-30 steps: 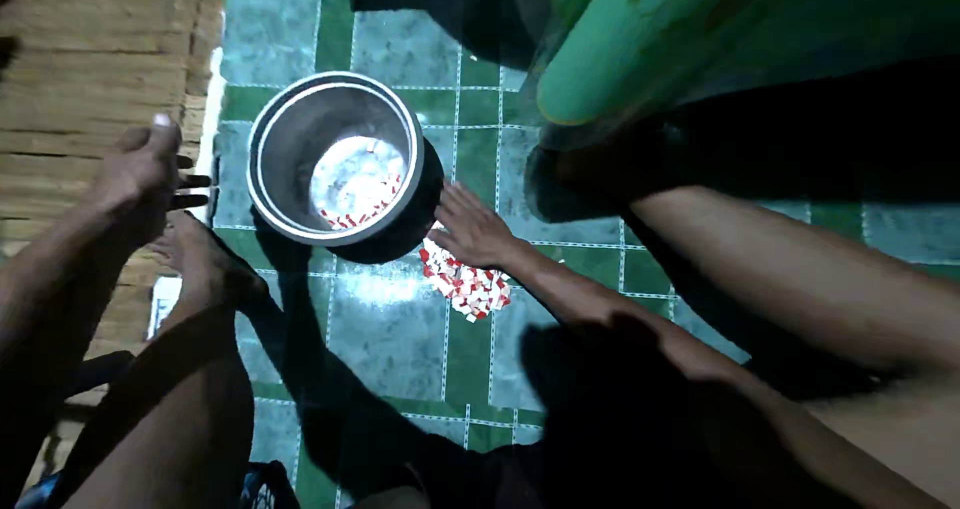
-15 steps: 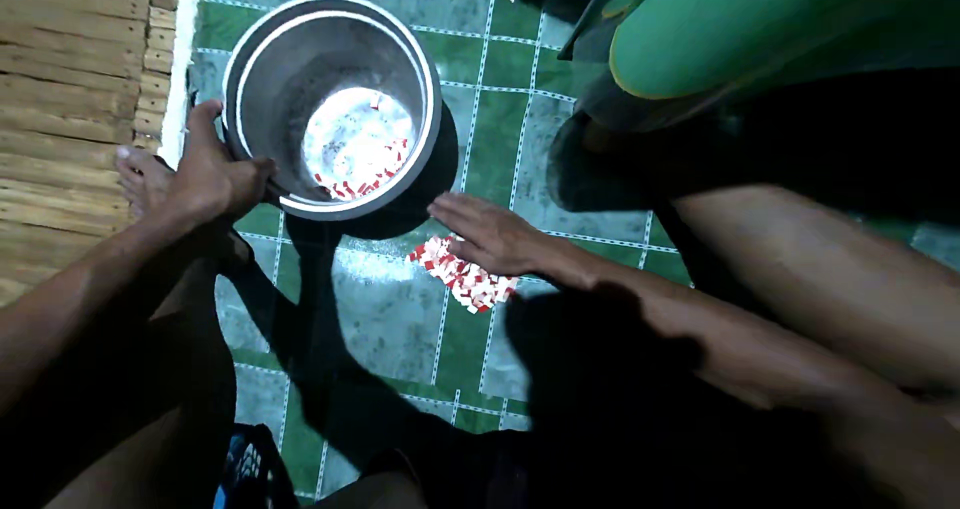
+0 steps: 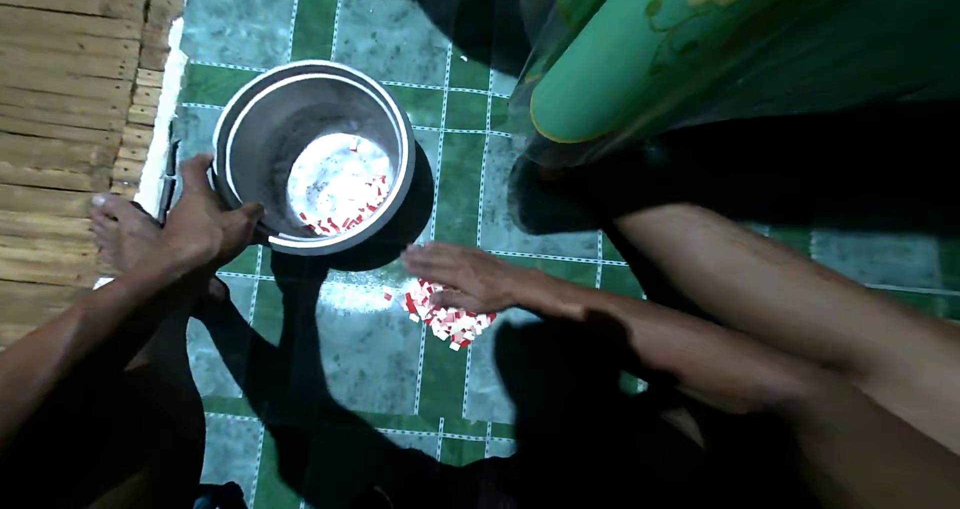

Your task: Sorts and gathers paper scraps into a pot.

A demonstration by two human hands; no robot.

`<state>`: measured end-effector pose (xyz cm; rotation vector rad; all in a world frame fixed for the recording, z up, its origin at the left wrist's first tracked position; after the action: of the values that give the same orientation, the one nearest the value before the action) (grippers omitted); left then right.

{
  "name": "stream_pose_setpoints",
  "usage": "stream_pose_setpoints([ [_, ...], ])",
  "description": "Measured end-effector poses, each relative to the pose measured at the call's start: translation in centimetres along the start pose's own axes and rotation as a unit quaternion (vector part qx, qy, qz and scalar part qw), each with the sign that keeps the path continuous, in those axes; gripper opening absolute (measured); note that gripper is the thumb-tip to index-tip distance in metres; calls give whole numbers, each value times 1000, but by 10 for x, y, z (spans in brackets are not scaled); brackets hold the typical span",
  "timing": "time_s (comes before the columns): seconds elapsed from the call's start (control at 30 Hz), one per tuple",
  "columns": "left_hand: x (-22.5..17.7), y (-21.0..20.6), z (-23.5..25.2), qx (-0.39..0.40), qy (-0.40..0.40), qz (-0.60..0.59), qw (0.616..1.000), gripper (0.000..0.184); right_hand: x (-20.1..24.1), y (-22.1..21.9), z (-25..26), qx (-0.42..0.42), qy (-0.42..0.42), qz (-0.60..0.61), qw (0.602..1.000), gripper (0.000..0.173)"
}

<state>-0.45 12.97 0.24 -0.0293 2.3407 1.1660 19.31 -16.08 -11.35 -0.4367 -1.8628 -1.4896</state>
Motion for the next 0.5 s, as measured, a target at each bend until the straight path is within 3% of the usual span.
stream_pose_setpoints([
  [0.1, 1, 1, -4, 5, -11, -6, 1000, 75, -31, 14, 4, -66, -83, -95, 990, 66],
  [0.23, 11, 3, 2, 26, -17, -25, 999, 75, -25, -13, -2, -22, -82, -154, 984, 77],
  [0.4, 1, -4, -14, 50, -14, -4, 999, 77, 17, -57, -14, 0, -20, -73, 997, 72],
  [0.5, -9, -8, -25, 62, -33, 17, 997, 75, 30, -46, -23, 14, 1, 34, 999, 65],
])
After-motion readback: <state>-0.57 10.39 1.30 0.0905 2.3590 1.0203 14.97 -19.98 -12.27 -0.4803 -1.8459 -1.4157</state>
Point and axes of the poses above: each hand's wrist, its own z-axis towards the middle knuckle, its own y-axis out of the back of the hand, x = y × z, the point moved 2 cm from there along z, towards the middle knuckle, and after that the axes turned 5 degrees about x, right-handed, at the moved point
